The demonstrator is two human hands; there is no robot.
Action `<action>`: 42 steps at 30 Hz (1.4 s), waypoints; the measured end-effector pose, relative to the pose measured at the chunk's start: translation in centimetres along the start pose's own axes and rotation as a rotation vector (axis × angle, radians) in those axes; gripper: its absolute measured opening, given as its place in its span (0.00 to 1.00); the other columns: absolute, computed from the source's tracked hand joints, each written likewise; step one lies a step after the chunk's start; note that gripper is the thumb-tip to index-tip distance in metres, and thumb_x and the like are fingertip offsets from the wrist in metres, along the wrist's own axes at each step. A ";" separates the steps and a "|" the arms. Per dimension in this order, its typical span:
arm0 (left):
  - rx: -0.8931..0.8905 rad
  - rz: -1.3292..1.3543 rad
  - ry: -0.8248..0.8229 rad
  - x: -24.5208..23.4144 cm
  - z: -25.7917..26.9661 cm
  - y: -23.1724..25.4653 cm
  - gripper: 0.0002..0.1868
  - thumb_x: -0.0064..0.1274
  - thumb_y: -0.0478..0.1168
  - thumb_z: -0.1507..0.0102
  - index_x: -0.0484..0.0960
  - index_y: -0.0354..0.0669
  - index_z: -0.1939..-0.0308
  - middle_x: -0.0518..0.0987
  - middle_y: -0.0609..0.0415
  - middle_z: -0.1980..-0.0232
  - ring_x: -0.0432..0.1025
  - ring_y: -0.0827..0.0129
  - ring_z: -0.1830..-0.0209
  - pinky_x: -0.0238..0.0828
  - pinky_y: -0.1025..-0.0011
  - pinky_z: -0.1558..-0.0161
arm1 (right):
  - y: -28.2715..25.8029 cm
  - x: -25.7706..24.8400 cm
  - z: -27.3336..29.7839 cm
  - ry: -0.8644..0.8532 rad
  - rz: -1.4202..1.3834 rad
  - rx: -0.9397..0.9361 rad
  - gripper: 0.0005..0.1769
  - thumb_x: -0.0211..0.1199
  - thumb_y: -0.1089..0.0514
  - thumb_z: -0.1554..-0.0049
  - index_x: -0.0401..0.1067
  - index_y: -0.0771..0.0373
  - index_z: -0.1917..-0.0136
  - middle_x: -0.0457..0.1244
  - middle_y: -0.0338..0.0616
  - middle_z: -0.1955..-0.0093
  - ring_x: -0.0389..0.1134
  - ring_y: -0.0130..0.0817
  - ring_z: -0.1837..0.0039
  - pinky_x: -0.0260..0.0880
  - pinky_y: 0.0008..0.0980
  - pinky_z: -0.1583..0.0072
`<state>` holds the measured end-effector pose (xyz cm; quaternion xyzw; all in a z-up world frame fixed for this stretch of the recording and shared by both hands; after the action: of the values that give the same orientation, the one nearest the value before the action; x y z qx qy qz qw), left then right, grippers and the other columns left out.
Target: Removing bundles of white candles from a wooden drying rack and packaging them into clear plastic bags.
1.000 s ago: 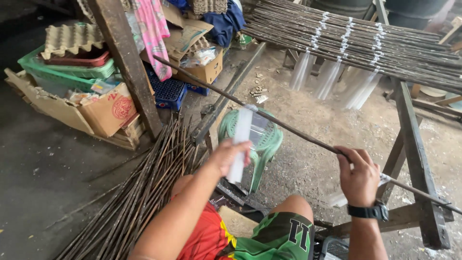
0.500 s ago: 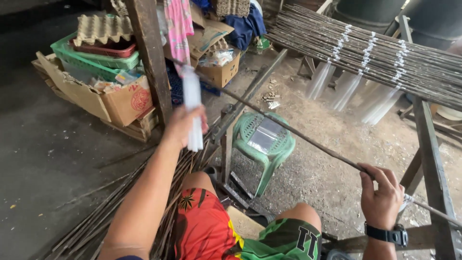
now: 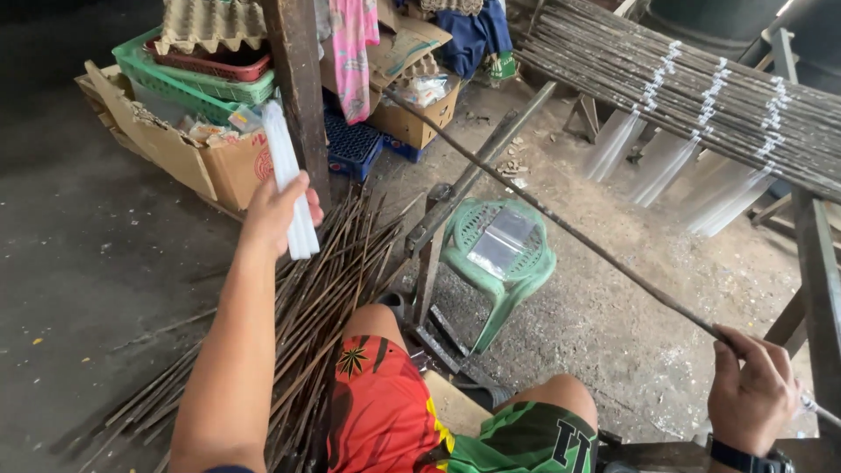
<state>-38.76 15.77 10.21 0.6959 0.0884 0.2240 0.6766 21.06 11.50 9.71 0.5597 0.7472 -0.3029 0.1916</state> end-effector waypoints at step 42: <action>-0.832 0.102 -0.368 17.2 7.4 -35.8 0.17 0.46 0.44 0.43 0.65 0.36 0.58 0.72 0.48 0.80 0.70 0.63 0.86 0.73 0.64 0.79 | -7.3 34.9 3.5 -0.788 -0.279 0.435 0.10 0.56 0.52 0.52 0.66 0.50 0.55 0.63 0.46 0.59 0.63 0.48 0.51 0.62 0.45 0.50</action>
<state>-13.93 18.83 -21.46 0.3964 -0.1651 0.1464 0.8912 3.46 32.92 -13.03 0.3234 0.6049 -0.6645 0.2965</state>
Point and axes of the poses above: each hand's wrist, its own z-axis away from the middle knuckle, its own x-axis out of the palm, y = z × x, the point moved 7 cm from there along -z, towards the middle knuckle
